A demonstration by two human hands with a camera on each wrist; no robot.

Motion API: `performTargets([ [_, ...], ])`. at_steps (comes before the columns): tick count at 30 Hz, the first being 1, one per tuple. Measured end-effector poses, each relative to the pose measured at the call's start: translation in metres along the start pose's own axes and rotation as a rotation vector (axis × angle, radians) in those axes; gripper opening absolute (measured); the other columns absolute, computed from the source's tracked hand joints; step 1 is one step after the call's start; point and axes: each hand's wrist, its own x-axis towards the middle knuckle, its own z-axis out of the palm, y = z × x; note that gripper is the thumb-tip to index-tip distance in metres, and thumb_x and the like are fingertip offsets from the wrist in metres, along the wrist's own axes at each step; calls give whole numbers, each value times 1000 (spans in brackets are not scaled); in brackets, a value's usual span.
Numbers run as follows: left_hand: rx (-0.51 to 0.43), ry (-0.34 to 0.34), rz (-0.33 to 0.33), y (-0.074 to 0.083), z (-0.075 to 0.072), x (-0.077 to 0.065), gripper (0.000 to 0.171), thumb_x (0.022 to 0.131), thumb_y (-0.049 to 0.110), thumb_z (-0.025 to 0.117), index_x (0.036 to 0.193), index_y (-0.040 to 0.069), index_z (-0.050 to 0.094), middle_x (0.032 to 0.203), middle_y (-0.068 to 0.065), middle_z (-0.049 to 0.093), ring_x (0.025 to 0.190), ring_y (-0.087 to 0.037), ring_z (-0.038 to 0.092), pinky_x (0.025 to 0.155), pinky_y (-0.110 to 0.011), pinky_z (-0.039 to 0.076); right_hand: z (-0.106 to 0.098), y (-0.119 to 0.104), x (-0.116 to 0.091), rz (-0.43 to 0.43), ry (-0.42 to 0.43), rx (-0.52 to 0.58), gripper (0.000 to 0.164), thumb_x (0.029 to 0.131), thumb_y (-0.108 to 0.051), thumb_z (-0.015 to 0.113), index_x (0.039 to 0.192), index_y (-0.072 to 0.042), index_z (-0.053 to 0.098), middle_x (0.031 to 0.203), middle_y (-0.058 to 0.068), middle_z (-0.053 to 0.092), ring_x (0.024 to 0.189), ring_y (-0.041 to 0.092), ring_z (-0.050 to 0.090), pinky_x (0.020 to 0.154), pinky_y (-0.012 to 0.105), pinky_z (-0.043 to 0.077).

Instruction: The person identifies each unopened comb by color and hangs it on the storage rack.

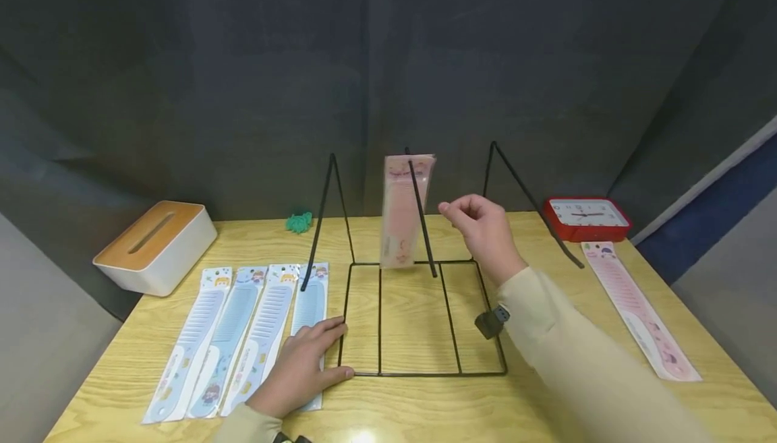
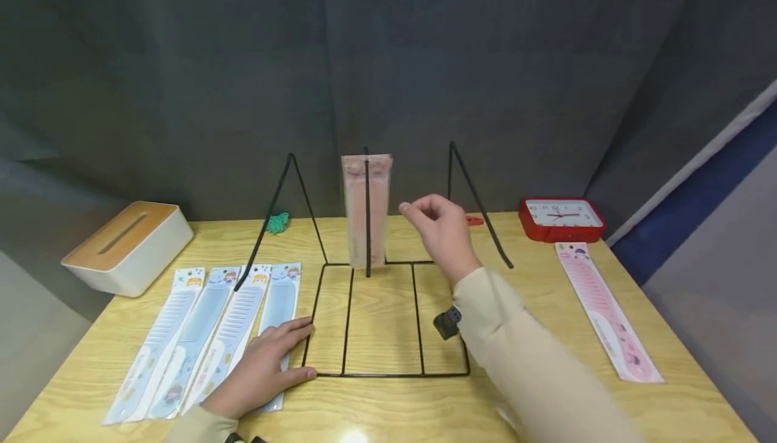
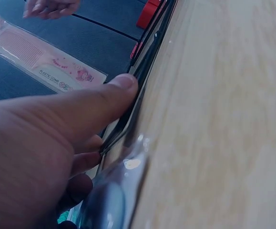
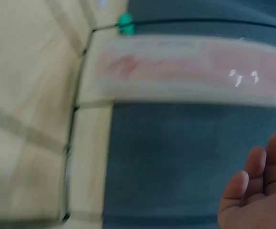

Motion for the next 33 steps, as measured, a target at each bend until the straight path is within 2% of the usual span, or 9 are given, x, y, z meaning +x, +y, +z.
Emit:
performTargets([
  [6, -13, 4, 11, 3, 1, 2, 73, 85, 52, 75, 140, 8, 58, 149, -4, 50, 125, -31, 52, 94, -56, 42, -46, 55, -16, 30, 4, -204, 42, 97, -50, 61, 98, -8, 66, 103, 6, 66, 87, 21, 53, 72, 33, 43],
  [10, -9, -12, 19, 4, 0, 2, 73, 85, 53, 75, 141, 8, 58, 150, -5, 50, 125, -32, 52, 94, -57, 42, -85, 95, -24, 131, -22, -296, 51, 97, -58, 55, 106, -9, 64, 119, 7, 65, 103, 19, 54, 80, 36, 41],
  [13, -1, -20, 15, 4, -1, 2, 73, 86, 52, 75, 141, 8, 57, 150, -5, 49, 125, -31, 52, 93, -56, 43, -111, 124, -27, 184, -5, -348, 55, 97, -60, 54, 111, -8, 62, 121, 11, 63, 103, 23, 54, 79, 39, 41],
  [16, -3, -26, 14, 3, -1, 1, 73, 86, 51, 75, 142, 9, 57, 151, -4, 49, 125, -30, 52, 93, -56, 43, -133, 151, -27, 140, 74, -426, 49, 98, -51, 58, 109, -4, 65, 114, 16, 62, 98, 28, 53, 76, 40, 40],
  [18, -6, -30, 18, 2, 0, 1, 73, 86, 53, 74, 142, 9, 57, 151, -4, 49, 125, -29, 52, 93, -55, 43, -147, 167, -25, 63, 119, -514, 42, 99, -41, 62, 108, -1, 66, 107, 20, 61, 94, 32, 53, 74, 43, 40],
  [22, -10, -31, 23, 3, 1, 0, 73, 86, 53, 73, 142, 9, 57, 151, -4, 49, 123, -28, 52, 91, -54, 43, -173, 188, -18, -13, 155, -676, 33, 95, -22, 66, 111, 6, 65, 103, 29, 60, 97, 43, 50, 78, 56, 40],
  [24, -13, -27, 22, 4, 0, -1, 73, 87, 53, 73, 142, 9, 57, 151, -4, 49, 123, -28, 52, 91, -54, 43, -185, 196, -14, 48, 156, -721, 36, 94, -20, 66, 118, 7, 62, 110, 35, 57, 102, 51, 47, 80, 62, 38],
  [27, -18, -22, 22, 5, -1, -1, 73, 87, 53, 73, 143, 9, 56, 151, -4, 48, 123, -29, 52, 92, -55, 43, -202, 201, -12, 217, 150, -747, 52, 96, -28, 62, 133, 7, 51, 126, 43, 45, 112, 62, 38, 83, 71, 30],
  [33, -9, -28, 21, 6, -2, -2, 73, 87, 53, 73, 143, 9, 56, 152, -3, 48, 123, -27, 52, 92, -54, 43, -222, 202, -14, 516, 98, -762, 86, 93, -50, 57, 150, 5, 25, 137, 46, 30, 118, 67, 29, 86, 77, 24],
])
